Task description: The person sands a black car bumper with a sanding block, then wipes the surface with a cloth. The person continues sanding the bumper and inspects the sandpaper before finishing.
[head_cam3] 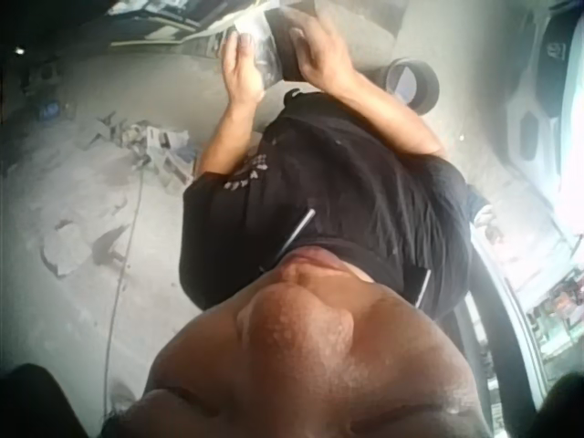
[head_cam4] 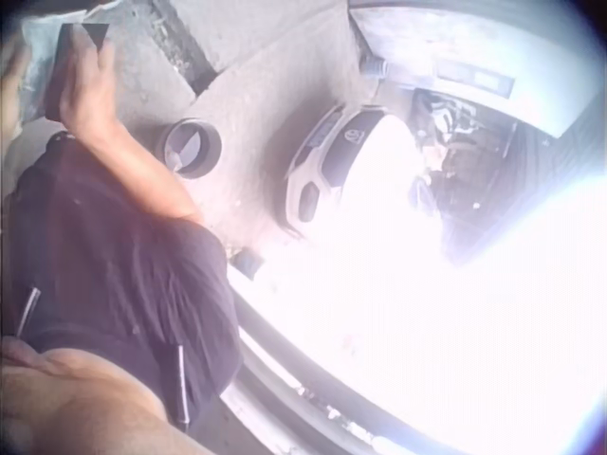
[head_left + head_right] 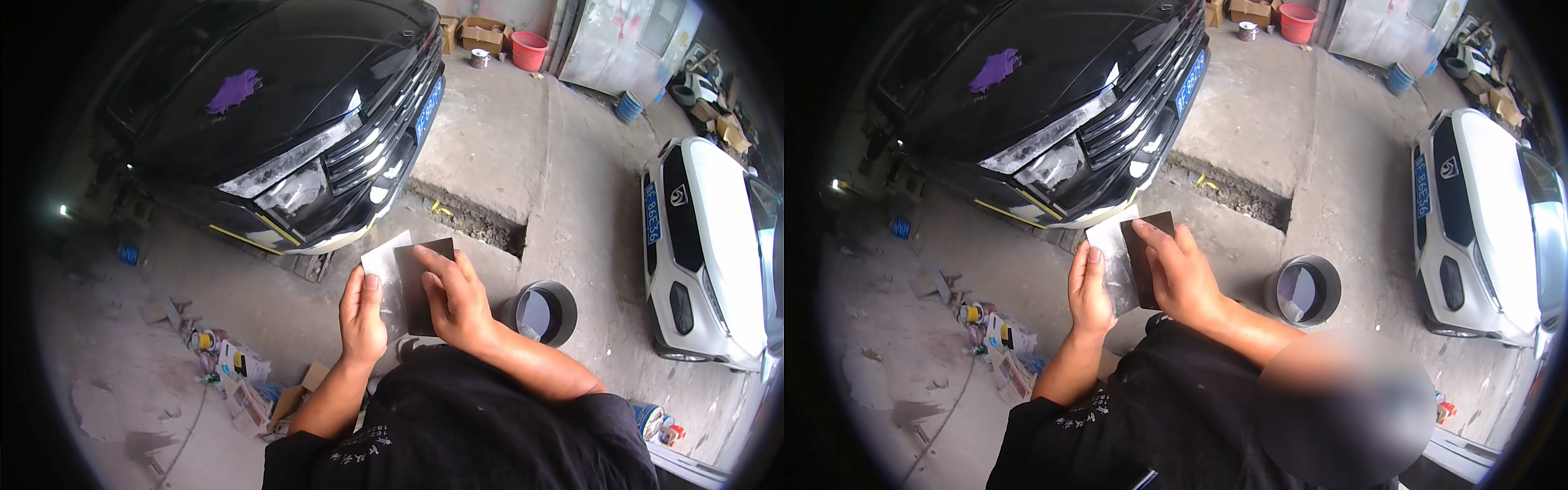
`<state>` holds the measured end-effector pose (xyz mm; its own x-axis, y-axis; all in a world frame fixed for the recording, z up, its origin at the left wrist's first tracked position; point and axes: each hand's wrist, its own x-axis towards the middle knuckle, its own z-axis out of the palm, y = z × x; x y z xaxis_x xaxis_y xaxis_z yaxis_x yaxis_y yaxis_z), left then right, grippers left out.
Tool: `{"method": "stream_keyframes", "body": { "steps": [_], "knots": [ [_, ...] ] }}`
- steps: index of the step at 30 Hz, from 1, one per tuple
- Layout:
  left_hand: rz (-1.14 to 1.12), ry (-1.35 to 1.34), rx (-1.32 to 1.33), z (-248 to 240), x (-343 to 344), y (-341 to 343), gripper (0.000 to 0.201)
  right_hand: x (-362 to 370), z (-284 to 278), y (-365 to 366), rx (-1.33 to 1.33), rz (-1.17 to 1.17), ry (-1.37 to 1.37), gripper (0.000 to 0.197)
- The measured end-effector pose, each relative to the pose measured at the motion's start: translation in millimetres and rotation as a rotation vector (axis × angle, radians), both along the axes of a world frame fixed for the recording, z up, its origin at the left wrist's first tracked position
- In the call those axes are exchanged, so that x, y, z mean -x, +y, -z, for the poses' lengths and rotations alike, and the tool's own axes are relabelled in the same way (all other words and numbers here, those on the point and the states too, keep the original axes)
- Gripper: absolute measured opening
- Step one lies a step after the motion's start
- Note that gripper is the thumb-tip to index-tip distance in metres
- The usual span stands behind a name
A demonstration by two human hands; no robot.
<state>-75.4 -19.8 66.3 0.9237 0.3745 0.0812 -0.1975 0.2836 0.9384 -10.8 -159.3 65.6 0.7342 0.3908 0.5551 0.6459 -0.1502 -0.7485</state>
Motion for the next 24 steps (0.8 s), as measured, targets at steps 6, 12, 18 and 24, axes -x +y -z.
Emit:
{"method": "stream_keyframes", "body": {
  "steps": [6, 12, 18, 24],
  "knots": [
    [-0.044, 0.062, -0.516, 25, 12, -8, 0.029, 2, -6, 2, 0.007, -0.019, -0.033, 0.049],
    [0.012, 0.025, -0.942, 14, 10, 9, 0.023, -5, -14, 4, -0.012, -0.070, -0.121, 0.052],
    [0.196, 0.149, -0.791, 15, 15, 17, 0.026, -21, -19, -1, 0.031, -0.196, -0.165, 0.053],
    [-0.112, -0.044, -0.524, 4, 8, 0, 0.027, -4, -15, -1, -0.002, -0.079, -0.052, 0.051]
  ]
}}
